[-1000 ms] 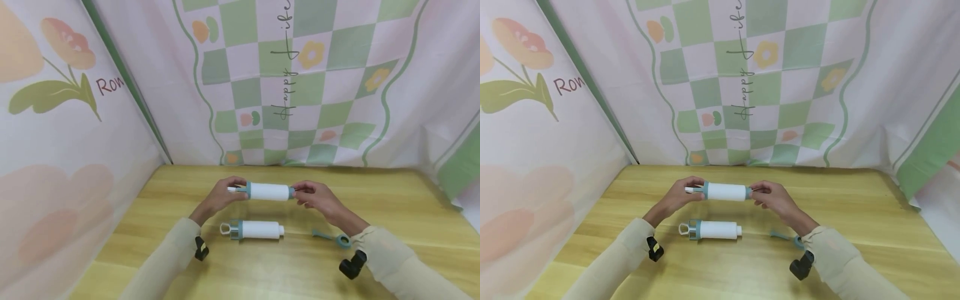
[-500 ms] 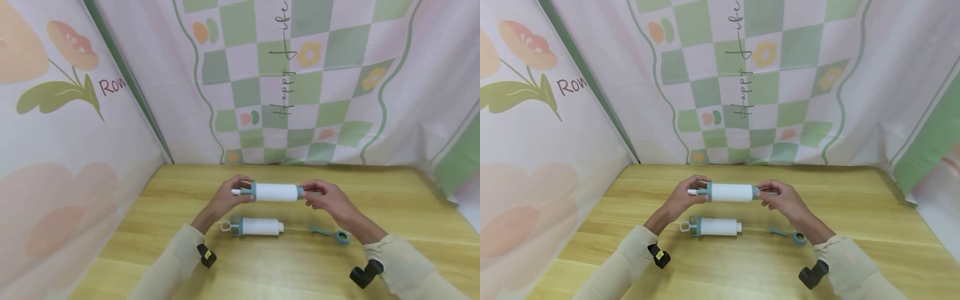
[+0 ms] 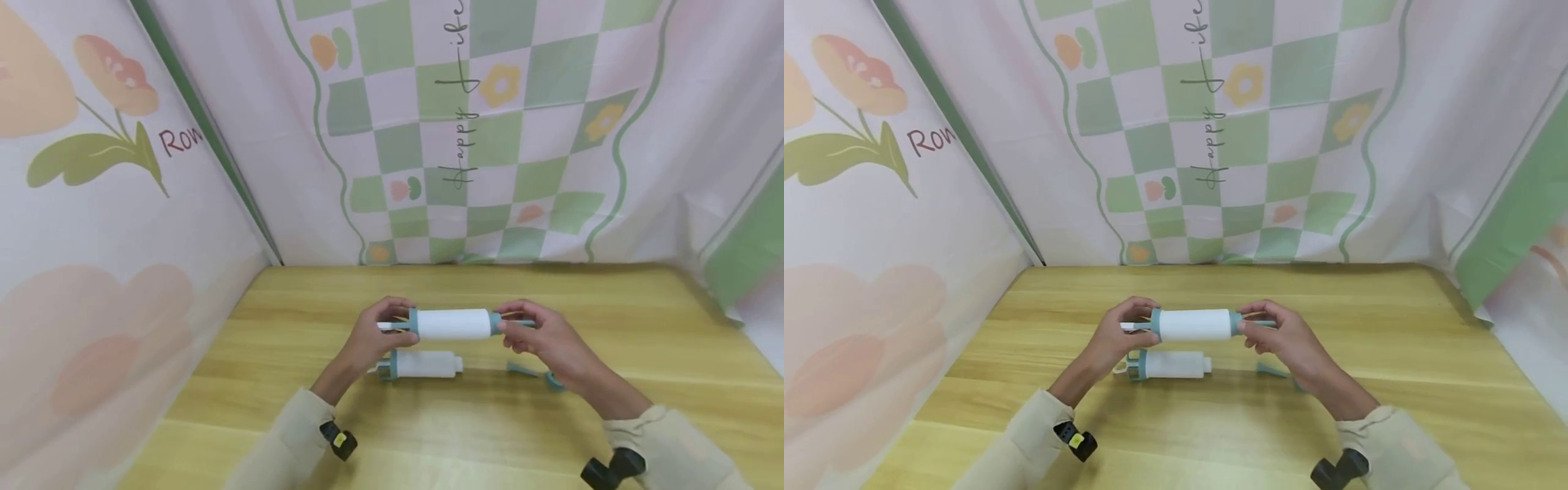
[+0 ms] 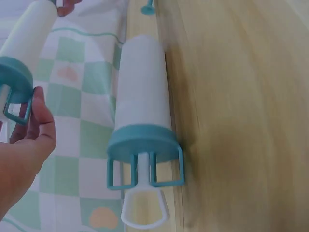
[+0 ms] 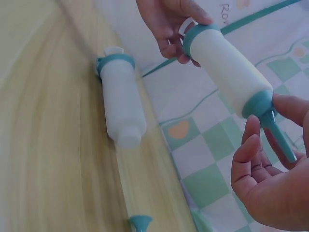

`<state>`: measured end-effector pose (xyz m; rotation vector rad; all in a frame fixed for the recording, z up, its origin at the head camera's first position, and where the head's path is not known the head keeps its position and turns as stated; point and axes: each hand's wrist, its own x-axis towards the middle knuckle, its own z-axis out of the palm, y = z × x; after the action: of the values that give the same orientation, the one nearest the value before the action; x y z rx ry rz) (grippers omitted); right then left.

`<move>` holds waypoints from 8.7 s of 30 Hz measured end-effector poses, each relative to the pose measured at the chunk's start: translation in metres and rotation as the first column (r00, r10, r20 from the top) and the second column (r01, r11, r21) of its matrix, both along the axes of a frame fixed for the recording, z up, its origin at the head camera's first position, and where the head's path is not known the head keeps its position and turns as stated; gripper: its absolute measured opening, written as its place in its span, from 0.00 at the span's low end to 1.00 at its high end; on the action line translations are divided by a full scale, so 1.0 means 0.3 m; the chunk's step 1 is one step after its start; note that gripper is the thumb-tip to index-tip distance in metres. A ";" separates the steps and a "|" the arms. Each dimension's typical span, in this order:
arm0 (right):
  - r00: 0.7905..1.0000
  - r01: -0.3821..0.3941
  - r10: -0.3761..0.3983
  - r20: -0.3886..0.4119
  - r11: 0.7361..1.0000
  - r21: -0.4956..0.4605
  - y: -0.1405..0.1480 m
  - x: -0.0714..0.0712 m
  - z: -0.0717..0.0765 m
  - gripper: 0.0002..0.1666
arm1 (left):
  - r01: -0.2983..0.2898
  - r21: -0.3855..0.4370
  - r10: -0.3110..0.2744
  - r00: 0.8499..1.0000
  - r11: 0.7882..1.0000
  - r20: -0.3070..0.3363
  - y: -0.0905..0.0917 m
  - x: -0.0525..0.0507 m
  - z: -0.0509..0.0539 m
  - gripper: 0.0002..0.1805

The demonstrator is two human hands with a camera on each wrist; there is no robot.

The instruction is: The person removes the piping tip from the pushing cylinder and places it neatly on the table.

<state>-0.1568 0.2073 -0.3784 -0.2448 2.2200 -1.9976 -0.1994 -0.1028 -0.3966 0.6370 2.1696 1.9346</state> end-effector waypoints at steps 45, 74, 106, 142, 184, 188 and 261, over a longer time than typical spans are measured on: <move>0.980 -0.026 0.054 -0.191 0.989 0.146 -0.033 0.044 -0.028 0.19 | -0.087 0.013 0.088 0.993 0.996 -0.084 0.009 0.039 -0.040 0.20; 0.986 0.052 -0.014 -0.165 0.973 0.226 -0.036 0.038 -0.030 0.21 | -0.108 -0.003 0.107 0.993 0.994 -0.049 -0.005 0.017 -0.059 0.21; 0.986 0.041 -0.003 -0.166 0.974 0.222 -0.033 0.030 -0.041 0.21 | -0.111 -0.030 0.110 0.994 0.993 -0.028 -0.003 0.022 -0.063 0.21; 0.985 -0.018 0.048 -0.166 0.984 0.176 -0.035 0.030 -0.035 0.21 | -0.118 -0.008 0.118 0.993 0.993 -0.005 -0.015 0.026 -0.055 0.21; 0.966 0.017 0.044 -0.254 0.972 0.232 0.003 0.014 -0.008 0.20 | -0.003 -0.077 -0.001 0.999 0.997 -0.048 -0.041 -0.022 0.000 0.22; 0.966 0.027 0.035 -0.258 0.972 0.235 0.011 0.009 -0.010 0.21 | 0.008 -0.101 -0.013 0.998 0.995 -0.053 -0.046 -0.030 0.014 0.23; 0.980 0.038 0.020 -0.200 0.958 0.283 0.096 -0.119 -0.074 0.22 | 0.115 -0.260 -0.128 0.991 0.959 -0.035 -0.081 -0.422 -0.221 0.24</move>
<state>-0.1924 0.2360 -0.4005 -0.4171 2.6016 -1.6900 -0.3260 -0.1271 -0.4629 0.7600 2.3003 1.5568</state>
